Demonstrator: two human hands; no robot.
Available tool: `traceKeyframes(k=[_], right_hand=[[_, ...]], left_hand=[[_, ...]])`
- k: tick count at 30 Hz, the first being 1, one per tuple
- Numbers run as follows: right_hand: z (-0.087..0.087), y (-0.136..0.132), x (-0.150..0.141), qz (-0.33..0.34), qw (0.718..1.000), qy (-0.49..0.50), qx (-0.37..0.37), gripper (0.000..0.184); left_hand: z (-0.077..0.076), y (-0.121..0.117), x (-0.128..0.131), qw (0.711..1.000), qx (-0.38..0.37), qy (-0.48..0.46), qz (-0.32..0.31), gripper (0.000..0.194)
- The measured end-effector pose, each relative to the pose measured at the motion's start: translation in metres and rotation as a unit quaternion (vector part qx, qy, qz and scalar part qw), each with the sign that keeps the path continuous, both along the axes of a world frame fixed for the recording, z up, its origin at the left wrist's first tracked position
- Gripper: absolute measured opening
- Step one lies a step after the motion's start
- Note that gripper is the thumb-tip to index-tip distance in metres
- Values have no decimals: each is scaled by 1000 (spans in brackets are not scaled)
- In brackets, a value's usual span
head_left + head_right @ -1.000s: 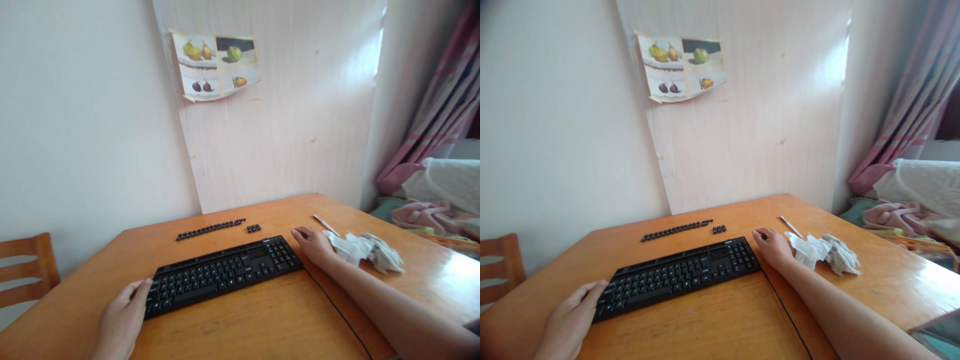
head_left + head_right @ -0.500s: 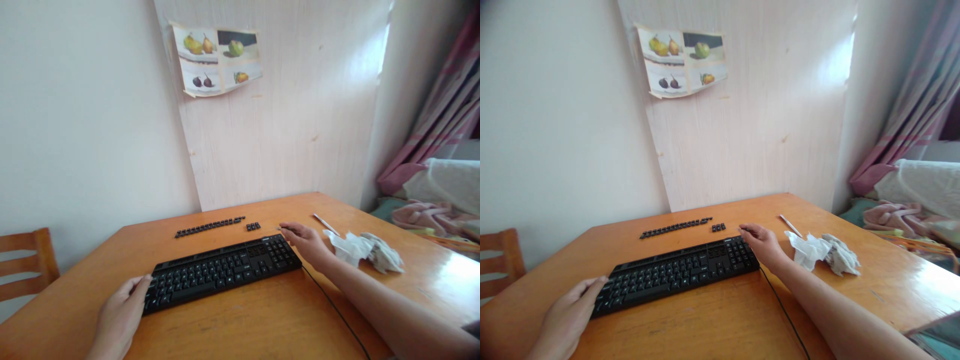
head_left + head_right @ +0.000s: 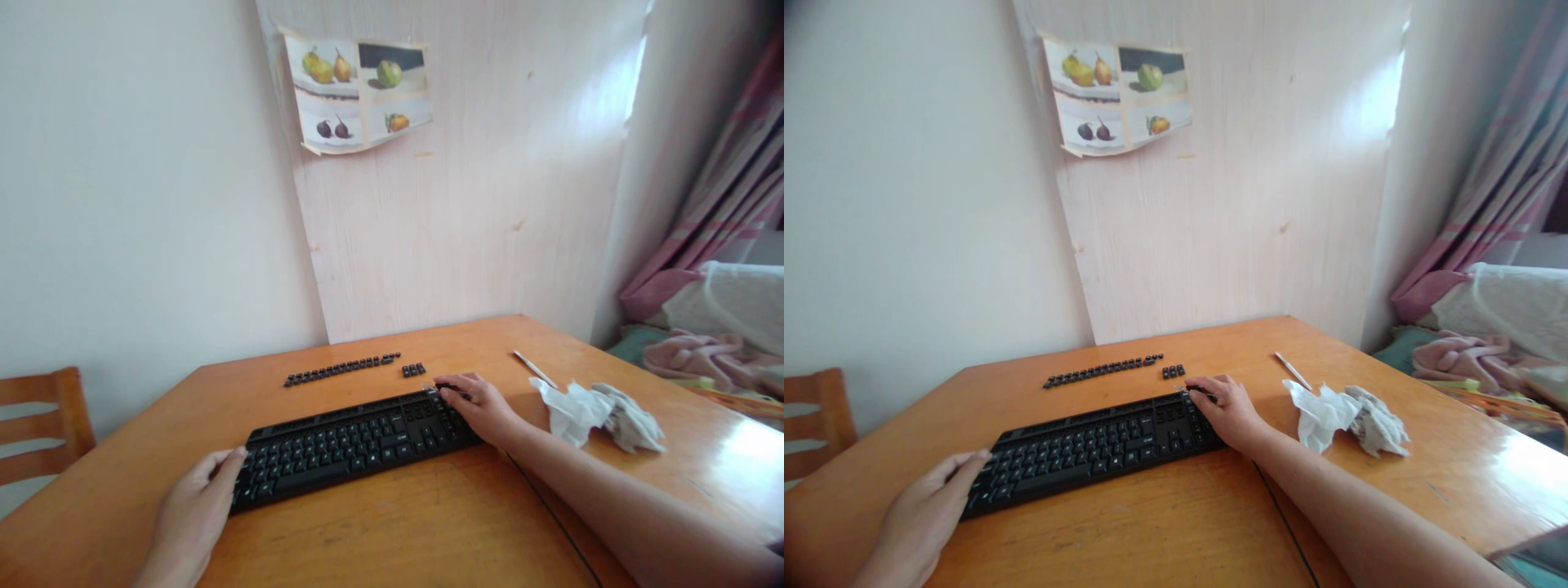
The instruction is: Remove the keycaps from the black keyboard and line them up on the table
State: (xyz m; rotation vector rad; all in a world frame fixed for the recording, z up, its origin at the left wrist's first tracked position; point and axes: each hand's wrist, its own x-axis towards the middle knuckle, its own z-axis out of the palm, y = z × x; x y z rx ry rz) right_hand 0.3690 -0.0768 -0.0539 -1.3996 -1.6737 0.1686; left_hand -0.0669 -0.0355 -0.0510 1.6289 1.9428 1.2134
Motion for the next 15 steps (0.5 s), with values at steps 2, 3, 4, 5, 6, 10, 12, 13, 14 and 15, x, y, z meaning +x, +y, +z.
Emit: traceKeyframes(k=[2,3,4,5,6,10,12,13,14,15], right_hand=[[2,-1,0,15,999,-35,-6,29],[3,-1,0,22,998,-51,-9,29],[3,-1,0,27,998,-63,-11,29],[4,-1,0,31,997,-71,-12,29],[4,-1,0,33,997,-75,-10,29],[3,-1,-1,31,995,-94,-4,35],[1,-1,-2,35,992,-122,-11,36],[1,-2,-2,39,990,-136,-16,36],[0,-2,-2,42,988,-146,-20,36],[0,-2,-3,44,987,-150,-22,36]], left_hand=[[2,-2,2,1000,-1,-1,1,40],[3,-2,2,1000,0,1,0,40],[4,-3,3,1000,1,2,-1,40],[4,-3,3,1000,2,4,0,40],[4,-3,3,1000,2,6,0,40],[4,-2,3,1000,-2,6,-4,39],[3,-2,3,1000,-1,7,-11,39],[3,-2,3,1000,-1,8,-13,39],[3,-2,3,1000,-2,11,-13,39],[3,-2,3,1000,-3,13,-12,39]])
